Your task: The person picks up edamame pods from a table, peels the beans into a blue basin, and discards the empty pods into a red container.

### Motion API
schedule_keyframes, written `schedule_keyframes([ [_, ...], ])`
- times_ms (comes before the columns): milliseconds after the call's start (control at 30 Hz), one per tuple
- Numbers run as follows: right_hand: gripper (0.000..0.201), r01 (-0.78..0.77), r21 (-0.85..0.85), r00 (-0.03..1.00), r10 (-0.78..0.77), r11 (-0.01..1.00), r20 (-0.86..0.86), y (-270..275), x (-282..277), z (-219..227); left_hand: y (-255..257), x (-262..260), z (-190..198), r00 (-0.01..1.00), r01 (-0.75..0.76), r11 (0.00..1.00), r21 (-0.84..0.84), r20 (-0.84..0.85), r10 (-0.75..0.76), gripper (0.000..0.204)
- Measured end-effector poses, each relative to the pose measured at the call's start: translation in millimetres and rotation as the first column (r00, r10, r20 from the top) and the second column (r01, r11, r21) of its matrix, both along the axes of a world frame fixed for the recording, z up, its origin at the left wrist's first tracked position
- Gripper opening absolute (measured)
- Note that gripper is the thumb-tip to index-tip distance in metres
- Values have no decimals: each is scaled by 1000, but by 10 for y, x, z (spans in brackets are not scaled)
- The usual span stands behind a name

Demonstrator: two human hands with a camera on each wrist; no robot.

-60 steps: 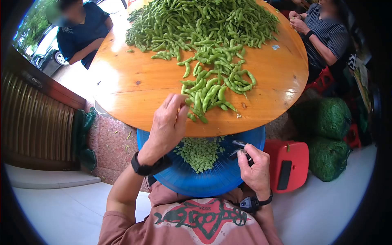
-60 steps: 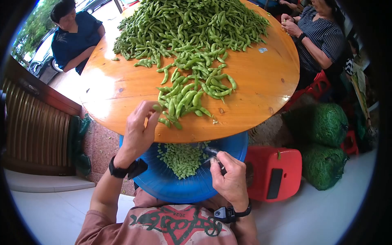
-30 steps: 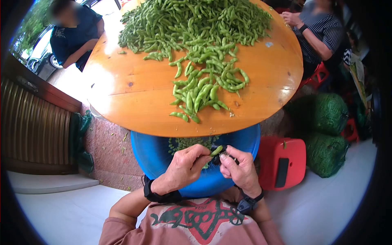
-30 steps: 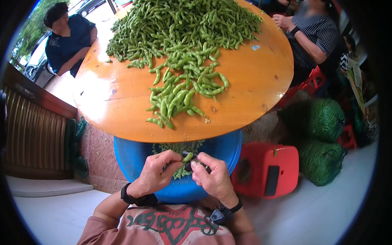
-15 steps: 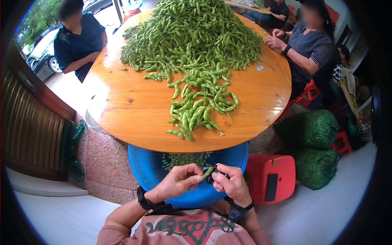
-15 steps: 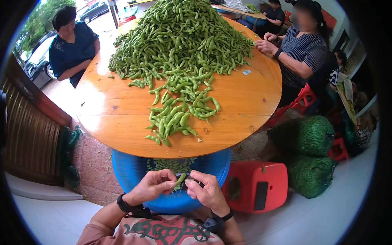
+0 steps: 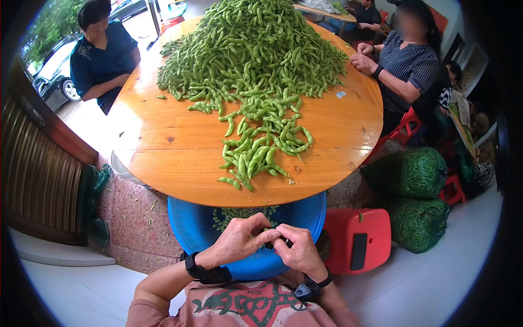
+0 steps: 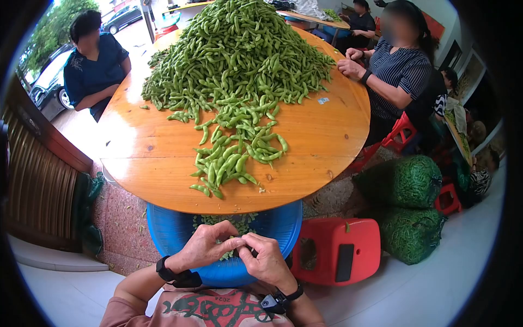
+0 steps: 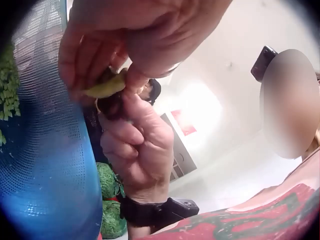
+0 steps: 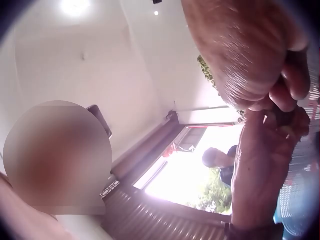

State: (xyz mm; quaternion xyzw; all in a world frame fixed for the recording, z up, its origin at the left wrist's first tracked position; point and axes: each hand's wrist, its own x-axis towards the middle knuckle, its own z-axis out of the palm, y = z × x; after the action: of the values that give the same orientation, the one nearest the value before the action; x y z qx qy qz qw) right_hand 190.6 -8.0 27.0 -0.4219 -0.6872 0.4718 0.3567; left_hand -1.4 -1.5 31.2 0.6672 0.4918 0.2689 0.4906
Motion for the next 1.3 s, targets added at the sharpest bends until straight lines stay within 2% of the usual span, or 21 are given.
schedule_keyframes([
  [100, 7, -21, -124, 1000, 23, 992, 18, 10, 71, -26, -1, -18, -40, 999, 26, 992, 122, 19, -28, 26],
  [233, 6, -8, -123, 998, 15, 992, 56, 31, 41, -91, -31, -36, -167, 999, 25, 981, 191, 15, -28, 21],
  [300, 5, 88, 111, 987, -102, 990, 124, 24, -43, -167, -60, -10, -84, 996, -33, 983, -180, 73, 47, 27],
  [333, 5, 89, 112, 987, -102, 990, 123, 14, -100, -222, -70, 22, -139, 996, -33, 983, -180, 72, 46, 27],
  [400, 7, 174, 325, 956, -239, 929, 172, -22, -225, -328, -116, 115, -358, 853, -160, 887, -434, 391, 345, 29],
  [533, 13, 205, 408, 915, -322, 890, 243, -62, -345, -343, -116, 234, -484, 708, -215, 848, -484, 521, 476, 29],
  [700, 10, 161, 458, 880, -337, 875, 334, -103, -416, -377, -118, 337, -329, 643, -251, 835, -490, 560, 522, 22],
  [733, 16, 152, 514, 877, -355, 844, 324, -96, -412, -409, -129, 336, -472, 836, -381, 925, -3, 427, 346, 22],
  [767, 21, 142, 565, 874, -371, 813, 313, -105, -414, -431, -155, 330, -676, 952, -306, 816, 490, 173, 253, 22],
  [800, 22, 129, 571, 862, -377, 811, 340, -121, -415, -426, -139, 371, -709, 792, -371, 903, -216, 434, 429, 20],
  [833, 22, 127, 558, 865, -367, 820, 342, -122, -407, -415, -166, 384, -731, 791, -377, 898, -227, 425, 440, 20],
  [900, 13, 117, 556, 902, -322, 823, 287, -100, -383, -390, -181, 410, -640, 371, -121, 723, -680, 645, 668, 21],
  [933, 13, 113, 551, 906, -313, 827, 283, -94, -366, -384, -169, 406, -671, 571, -251, 840, -482, 627, 530, 20],
  [967, 12, 143, 508, 917, -307, 849, 254, -98, -359, -370, -138, 402, -679, 410, -125, 753, -646, 657, 633, 19],
  [1033, 9, 226, 468, 928, -336, 854, 164, -69, -340, -417, -136, 390, -714, 556, -220, 797, -563, 599, 576, 16],
  [1067, 6, 245, 404, 937, -322, 882, 134, -56, -307, -372, -144, 331, -705, 555, -226, 786, -576, 587, 590, 16],
  [1133, 5, 232, 189, 958, -258, 954, 123, -10, -163, -360, -109, 212, -494, 908, -145, 952, -269, 346, 236, 13],
  [1167, 6, 225, 64, 969, -230, 972, 93, 10, -92, -375, -77, 220, -614, 644, 11, 781, -624, 602, 472, 12],
  [1200, 12, 187, -408, 956, -262, 894, -135, 6, -48, -417, -56, 179, -584, 675, 46, 765, -642, 584, 450, 12],
  [1233, 16, 50, -551, 908, -268, 833, -322, 31, -3, -413, -31, 130, -533, 705, 81, 747, -660, 567, 425, 13],
  [1300, 15, -65, -669, 847, -314, 740, -429, 94, 33, -357, 10, 83, -463, 729, 102, 731, -674, 551, 406, 17],
])
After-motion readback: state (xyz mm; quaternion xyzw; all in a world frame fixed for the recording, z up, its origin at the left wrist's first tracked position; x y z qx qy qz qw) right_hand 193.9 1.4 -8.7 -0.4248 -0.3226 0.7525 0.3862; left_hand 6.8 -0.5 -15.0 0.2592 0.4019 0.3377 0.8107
